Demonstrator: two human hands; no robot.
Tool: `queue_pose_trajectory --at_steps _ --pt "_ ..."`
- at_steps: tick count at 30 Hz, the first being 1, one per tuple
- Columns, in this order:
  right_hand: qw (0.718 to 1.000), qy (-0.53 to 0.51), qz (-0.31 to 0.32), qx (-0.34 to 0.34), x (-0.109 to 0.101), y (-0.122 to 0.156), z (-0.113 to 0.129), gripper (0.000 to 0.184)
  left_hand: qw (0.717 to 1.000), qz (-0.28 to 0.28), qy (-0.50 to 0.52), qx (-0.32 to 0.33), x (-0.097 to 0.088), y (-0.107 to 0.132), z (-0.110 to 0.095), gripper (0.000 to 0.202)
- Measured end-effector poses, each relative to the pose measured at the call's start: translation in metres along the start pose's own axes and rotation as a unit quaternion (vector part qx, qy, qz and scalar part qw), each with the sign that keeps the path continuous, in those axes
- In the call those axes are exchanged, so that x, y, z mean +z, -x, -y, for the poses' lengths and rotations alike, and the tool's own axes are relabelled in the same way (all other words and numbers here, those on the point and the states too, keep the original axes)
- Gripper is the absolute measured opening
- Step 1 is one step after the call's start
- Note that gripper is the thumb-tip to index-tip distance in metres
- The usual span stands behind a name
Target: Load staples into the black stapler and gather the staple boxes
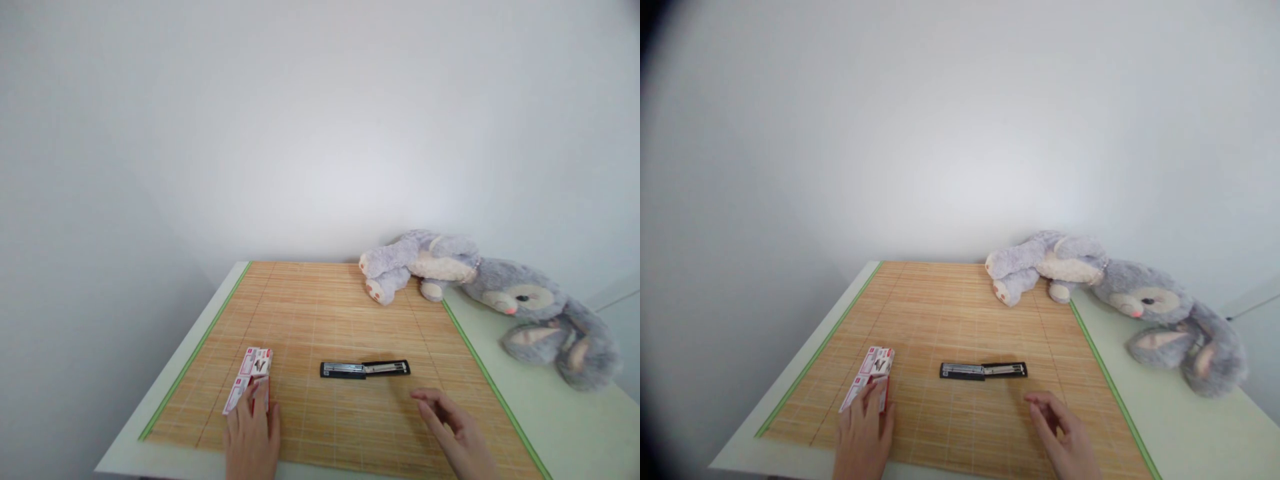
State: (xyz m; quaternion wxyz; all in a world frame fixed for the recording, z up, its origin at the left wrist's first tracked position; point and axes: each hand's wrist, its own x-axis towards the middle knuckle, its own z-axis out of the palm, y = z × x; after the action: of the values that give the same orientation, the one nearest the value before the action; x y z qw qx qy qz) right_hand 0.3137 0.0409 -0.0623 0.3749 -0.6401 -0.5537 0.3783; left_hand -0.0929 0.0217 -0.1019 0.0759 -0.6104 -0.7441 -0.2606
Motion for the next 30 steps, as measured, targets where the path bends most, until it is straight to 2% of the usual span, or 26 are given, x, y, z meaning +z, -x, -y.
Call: queue_pose_trajectory --at_steps 3,5,8,11,14,16,18,20,22,24,27,30 --pt "0.993 -0.087 0.061 0.041 0.042 0.021 -0.002 0.053 0.992 0.073 0.077 0.064 0.006 0.012 0.012 0.050" --pt "0.973 -0.148 0.146 0.097 0.071 0.029 -0.004 0.068 0.969 0.148 0.158 0.123 0.009 0.018 0.008 0.056" --pt "0.940 -0.223 0.188 0.179 0.103 0.033 -0.004 0.084 0.919 0.247 0.250 0.179 0.008 0.014 -0.018 0.061" --pt "0.918 -0.238 0.215 0.234 0.118 0.028 0.002 0.085 0.886 0.304 0.298 0.186 0.005 0.001 -0.057 0.061" --pt "0.916 -0.221 0.230 0.242 0.119 0.021 0.009 0.080 0.867 0.322 0.330 0.188 0.007 -0.012 -0.086 0.066" --pt "0.920 -0.201 0.237 0.238 0.112 0.014 0.011 0.077 0.860 0.328 0.340 0.192 0.010 -0.015 -0.094 0.070" --pt "0.932 -0.173 0.232 0.220 0.100 0.008 0.010 0.073 0.858 0.330 0.345 0.192 0.013 -0.016 -0.091 0.073" --pt "0.947 -0.148 0.211 0.191 0.087 0.003 0.008 0.067 0.867 0.320 0.338 0.179 0.015 -0.016 -0.082 0.074" --pt "0.968 -0.110 0.182 0.137 0.078 -0.002 0.008 0.059 0.884 0.305 0.317 0.160 0.014 -0.017 -0.071 0.073" --pt "0.983 -0.014 0.175 0.060 0.075 -0.004 0.013 0.056 0.893 0.305 0.294 0.153 0.010 -0.021 -0.063 0.061" --pt "0.968 0.165 0.189 -0.025 0.079 -0.007 0.025 0.052 0.889 0.321 0.280 0.167 0.004 -0.031 -0.058 0.038" --pt "0.959 0.209 0.188 -0.032 0.082 -0.011 0.033 0.045 0.888 0.320 0.282 0.170 0.002 -0.037 -0.056 0.033"
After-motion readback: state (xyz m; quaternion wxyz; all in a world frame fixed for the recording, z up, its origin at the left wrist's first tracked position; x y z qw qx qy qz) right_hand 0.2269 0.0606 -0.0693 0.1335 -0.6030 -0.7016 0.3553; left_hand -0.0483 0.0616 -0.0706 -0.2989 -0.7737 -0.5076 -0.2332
